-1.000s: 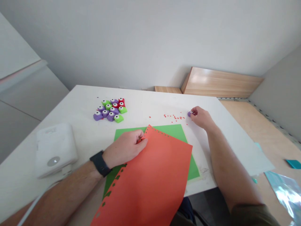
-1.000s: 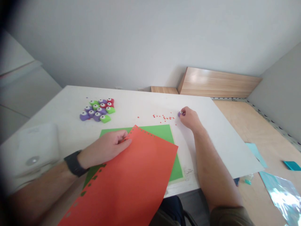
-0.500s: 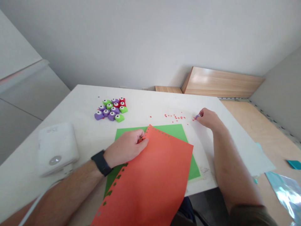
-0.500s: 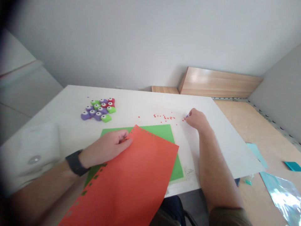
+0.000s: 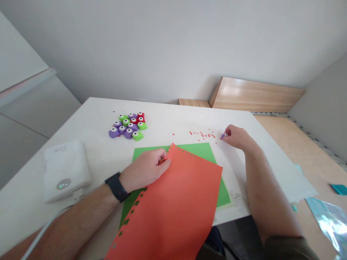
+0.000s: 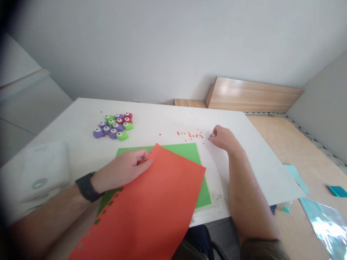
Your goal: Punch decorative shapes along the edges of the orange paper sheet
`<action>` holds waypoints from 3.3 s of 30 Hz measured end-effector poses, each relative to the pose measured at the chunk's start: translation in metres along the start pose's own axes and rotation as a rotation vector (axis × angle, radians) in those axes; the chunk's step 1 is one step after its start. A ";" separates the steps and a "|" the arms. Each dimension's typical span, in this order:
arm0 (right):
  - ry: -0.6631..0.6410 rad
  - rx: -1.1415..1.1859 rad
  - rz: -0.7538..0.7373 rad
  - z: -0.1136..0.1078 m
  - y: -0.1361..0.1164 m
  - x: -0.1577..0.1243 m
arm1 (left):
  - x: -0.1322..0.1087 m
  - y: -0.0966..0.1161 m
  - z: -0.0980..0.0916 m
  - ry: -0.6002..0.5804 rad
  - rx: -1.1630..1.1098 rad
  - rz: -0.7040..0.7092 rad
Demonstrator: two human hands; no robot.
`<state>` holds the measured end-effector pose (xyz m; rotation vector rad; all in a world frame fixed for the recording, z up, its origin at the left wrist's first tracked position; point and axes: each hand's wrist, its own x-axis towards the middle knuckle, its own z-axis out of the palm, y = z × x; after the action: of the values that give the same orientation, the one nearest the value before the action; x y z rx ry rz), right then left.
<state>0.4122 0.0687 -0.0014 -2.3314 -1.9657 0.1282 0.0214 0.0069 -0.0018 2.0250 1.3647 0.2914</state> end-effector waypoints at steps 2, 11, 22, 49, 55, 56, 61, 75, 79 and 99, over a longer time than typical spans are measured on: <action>0.026 0.100 -0.097 0.004 -0.014 -0.002 | 0.000 0.001 0.000 -0.003 -0.006 -0.006; -0.021 0.000 -0.019 -0.011 -0.004 -0.006 | 0.001 0.000 0.000 0.005 -0.013 -0.005; 0.048 0.173 -0.137 0.002 -0.028 -0.009 | 0.000 0.001 -0.001 0.007 -0.021 -0.003; 0.382 0.356 -0.136 0.012 -0.038 0.001 | 0.003 -0.004 0.000 0.195 -0.071 -0.042; 0.247 0.425 -0.463 0.004 -0.130 0.000 | 0.005 -0.008 0.003 0.205 -0.086 -0.034; 0.230 0.418 -0.524 0.002 -0.148 0.000 | 0.005 -0.008 0.003 0.208 -0.088 -0.036; 0.110 0.371 -0.693 -0.001 -0.234 -0.003 | 0.007 -0.010 -0.001 0.232 -0.082 -0.067; -0.141 0.113 -0.898 0.029 -0.325 0.003 | 0.011 -0.014 0.001 0.240 -0.020 -0.051; -0.119 0.315 -0.862 0.020 -0.310 -0.006 | 0.009 -0.013 0.000 0.236 -0.020 -0.039; -0.308 1.474 -0.202 0.011 -0.094 -0.039 | 0.004 -0.006 -0.001 0.244 -0.090 -0.003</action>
<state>0.3121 0.0457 -0.0008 -1.1311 -1.2681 1.3872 0.0179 0.0121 -0.0054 1.9611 1.4719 0.6041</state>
